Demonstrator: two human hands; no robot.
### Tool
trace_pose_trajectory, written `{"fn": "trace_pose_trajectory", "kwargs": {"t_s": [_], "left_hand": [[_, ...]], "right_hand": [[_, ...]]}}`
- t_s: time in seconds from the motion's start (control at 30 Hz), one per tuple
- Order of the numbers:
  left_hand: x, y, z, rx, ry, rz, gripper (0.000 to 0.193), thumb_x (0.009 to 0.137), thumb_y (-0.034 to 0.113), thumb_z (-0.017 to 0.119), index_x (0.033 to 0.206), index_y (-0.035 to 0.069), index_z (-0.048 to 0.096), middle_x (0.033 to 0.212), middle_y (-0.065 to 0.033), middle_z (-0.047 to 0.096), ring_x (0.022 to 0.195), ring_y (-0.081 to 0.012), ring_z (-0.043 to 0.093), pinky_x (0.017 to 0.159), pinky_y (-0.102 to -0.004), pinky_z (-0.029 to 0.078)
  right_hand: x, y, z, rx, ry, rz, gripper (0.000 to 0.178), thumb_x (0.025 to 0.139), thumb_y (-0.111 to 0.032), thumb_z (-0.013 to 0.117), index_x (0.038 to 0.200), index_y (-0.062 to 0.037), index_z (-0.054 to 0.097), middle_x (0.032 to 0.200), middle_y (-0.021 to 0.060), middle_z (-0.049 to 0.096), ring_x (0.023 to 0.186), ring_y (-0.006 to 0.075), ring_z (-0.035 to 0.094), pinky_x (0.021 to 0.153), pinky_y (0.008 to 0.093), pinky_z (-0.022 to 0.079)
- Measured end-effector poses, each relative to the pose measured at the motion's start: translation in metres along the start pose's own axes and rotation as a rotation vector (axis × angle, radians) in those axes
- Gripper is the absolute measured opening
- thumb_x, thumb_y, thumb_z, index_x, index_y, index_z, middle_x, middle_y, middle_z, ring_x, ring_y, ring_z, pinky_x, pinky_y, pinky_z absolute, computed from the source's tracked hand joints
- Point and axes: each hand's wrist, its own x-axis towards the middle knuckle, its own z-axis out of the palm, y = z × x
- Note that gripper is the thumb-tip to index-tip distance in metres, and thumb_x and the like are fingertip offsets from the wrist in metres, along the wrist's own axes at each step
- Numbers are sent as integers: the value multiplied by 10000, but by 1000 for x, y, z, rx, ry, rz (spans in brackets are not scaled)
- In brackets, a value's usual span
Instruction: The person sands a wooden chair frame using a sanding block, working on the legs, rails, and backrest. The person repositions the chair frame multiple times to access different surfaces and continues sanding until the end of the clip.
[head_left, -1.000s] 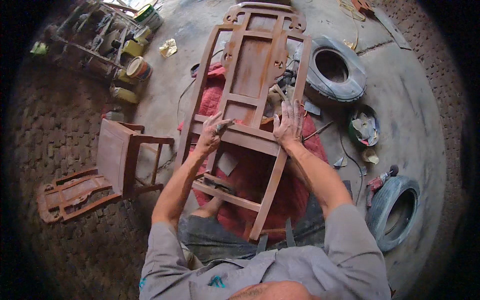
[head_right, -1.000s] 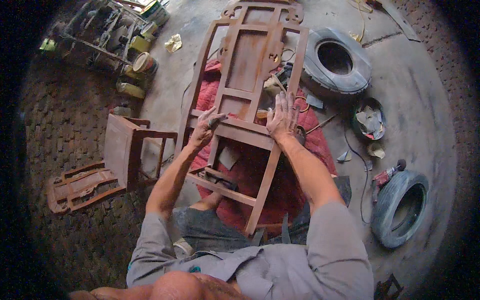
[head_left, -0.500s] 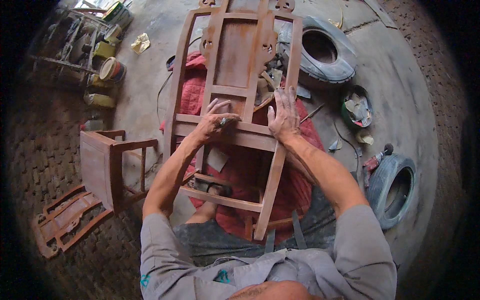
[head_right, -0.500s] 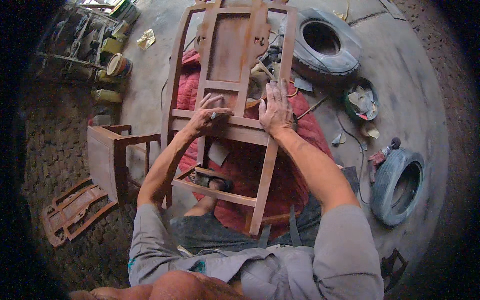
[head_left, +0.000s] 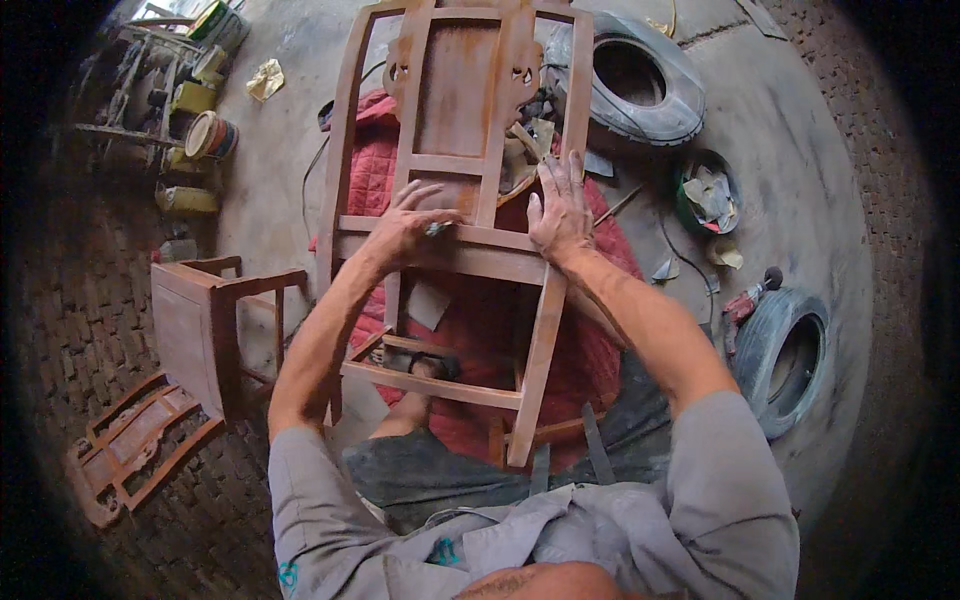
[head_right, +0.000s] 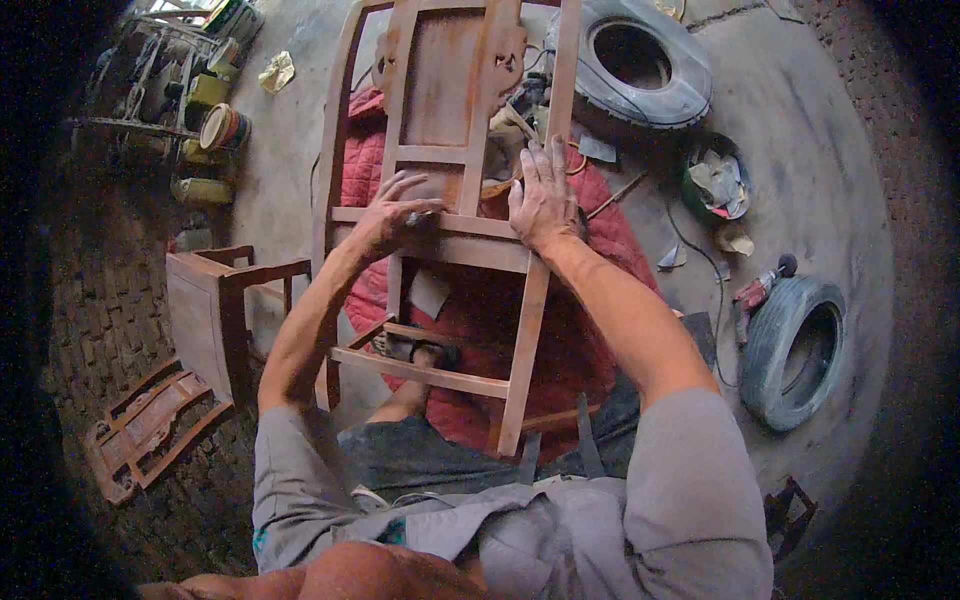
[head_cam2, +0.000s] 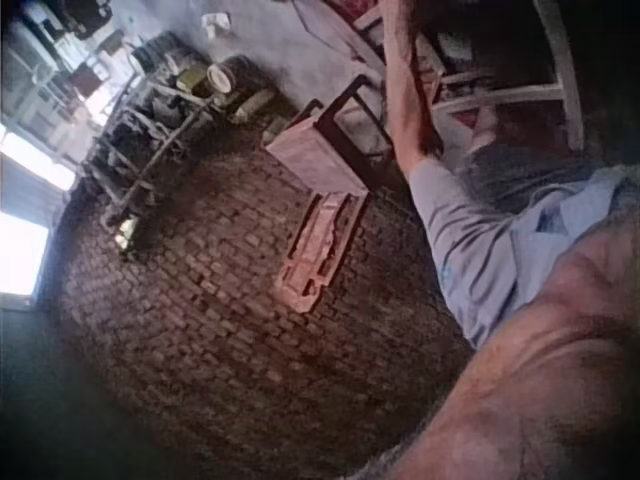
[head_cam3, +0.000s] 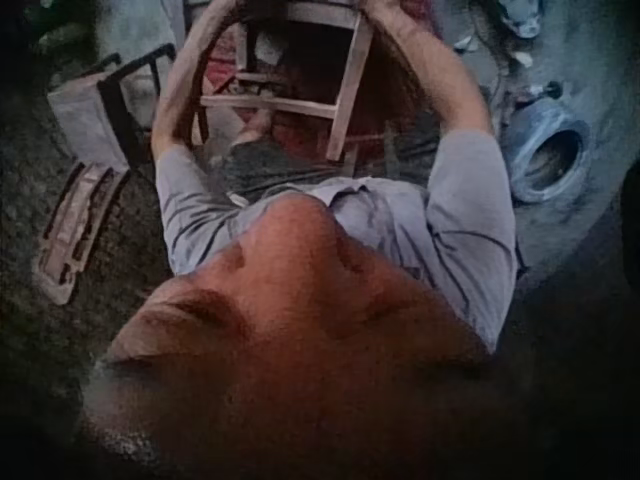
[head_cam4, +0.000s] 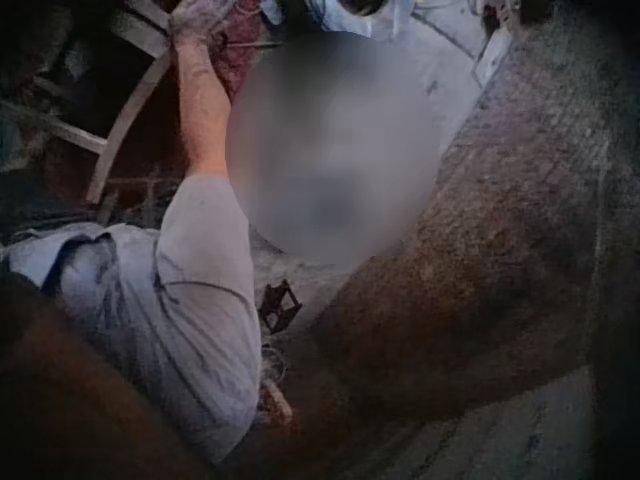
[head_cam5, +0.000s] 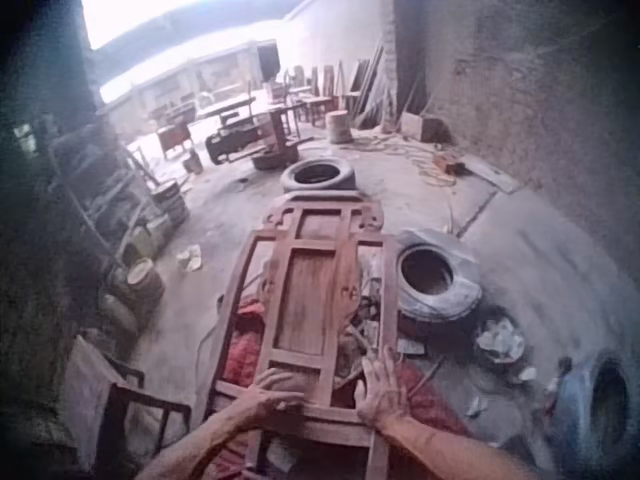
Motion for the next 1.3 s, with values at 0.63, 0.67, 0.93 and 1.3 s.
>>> {"fn": "trace_pose_trajectory", "kwargs": {"t_s": [0.63, 0.67, 0.93, 1.3], "left_hand": [[23, 34, 47, 151, 374, -156, 568, 777, 31, 565, 1336, 128, 587, 1256, -94, 667, 1413, -320, 380, 1200, -538, 211], [27, 34, 48, 145, 378, -166, 565, 778, 35, 568, 1335, 128, 587, 1260, -93, 665, 1417, -320, 376, 1201, -538, 208], [34, 18, 40, 144, 353, -152, 490, 845, 126, 603, 1333, 173, 608, 1286, -86, 656, 1445, -311, 335, 1222, -512, 156], [27, 4, 59, 144, 400, -194, 633, 757, 74, 629, 1370, 227, 594, 1316, -82, 637, 1439, -316, 342, 1229, -475, 158]], "right_hand": [[0, -2, 3, -14, -32, -19, 505, 896, -204, 551, 1355, -1, 503, 1516, 188, 382, 1496, 400, 166, 1184, 495, 288], [2, -2, 2, -4, -18, -25, 504, 898, -196, 553, 1358, 4, 501, 1511, 188, 391, 1488, 410, 180, 1193, 494, 268], [1, 2, 7, -7, 4, -55, 519, 880, -190, 573, 1354, 12, 506, 1509, 175, 402, 1488, 423, 175, 1207, 492, 246], [0, 1, 6, 16, -14, -57, 527, 882, -173, 562, 1364, 25, 484, 1509, 192, 390, 1498, 419, 140, 1223, 498, 187]]}}
